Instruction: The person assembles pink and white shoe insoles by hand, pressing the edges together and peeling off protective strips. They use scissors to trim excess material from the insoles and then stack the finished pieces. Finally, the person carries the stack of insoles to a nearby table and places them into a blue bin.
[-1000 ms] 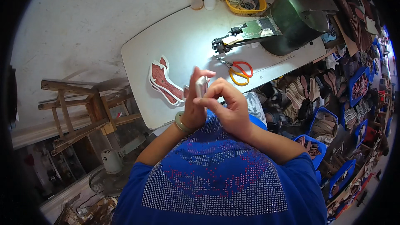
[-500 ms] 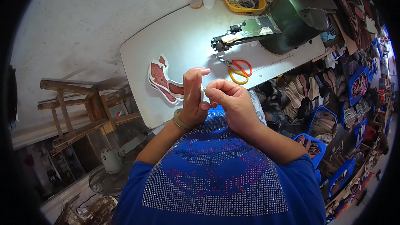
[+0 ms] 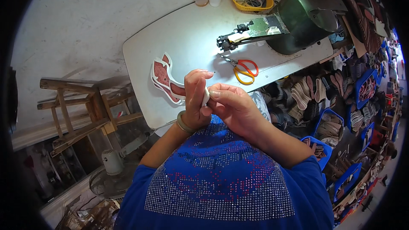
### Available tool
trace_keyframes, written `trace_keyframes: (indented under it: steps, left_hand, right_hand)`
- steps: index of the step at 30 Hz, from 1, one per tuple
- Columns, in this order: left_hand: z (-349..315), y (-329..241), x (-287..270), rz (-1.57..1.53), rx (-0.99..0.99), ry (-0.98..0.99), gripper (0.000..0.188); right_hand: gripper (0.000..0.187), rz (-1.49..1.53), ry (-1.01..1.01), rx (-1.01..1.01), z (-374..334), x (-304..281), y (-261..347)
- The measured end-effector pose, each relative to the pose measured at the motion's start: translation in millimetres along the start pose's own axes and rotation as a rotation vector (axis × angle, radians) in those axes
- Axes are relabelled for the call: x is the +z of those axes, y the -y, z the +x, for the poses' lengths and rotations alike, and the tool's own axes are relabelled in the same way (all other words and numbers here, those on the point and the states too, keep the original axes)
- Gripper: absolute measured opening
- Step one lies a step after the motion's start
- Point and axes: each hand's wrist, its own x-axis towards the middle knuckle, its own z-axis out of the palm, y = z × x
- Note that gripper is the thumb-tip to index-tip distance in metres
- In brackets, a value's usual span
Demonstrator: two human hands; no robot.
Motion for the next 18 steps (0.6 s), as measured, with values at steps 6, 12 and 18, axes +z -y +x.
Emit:
trace_keyframes:
  steps: [6,12,18]
  left_hand:
    - [-4.3,-0.2,-1.8,0.04,-0.041,0.094,0.063]
    - [0.2,-1.8,-2.4,-0.215,-0.141,0.203,0.062]
    - [6.9,-14.8,-17.6,-0.586,-0.67,0.372,0.05]
  right_hand:
    - [0.021,-0.007,-0.043,-0.003,3.5,-2.6,-3.3]
    - [0.019,-0.167,-0.135,-0.017,3.0,-15.5,1.0]
    - [0.013,-0.803,-0.192,-0.305,-6.5,-22.9,27.5]
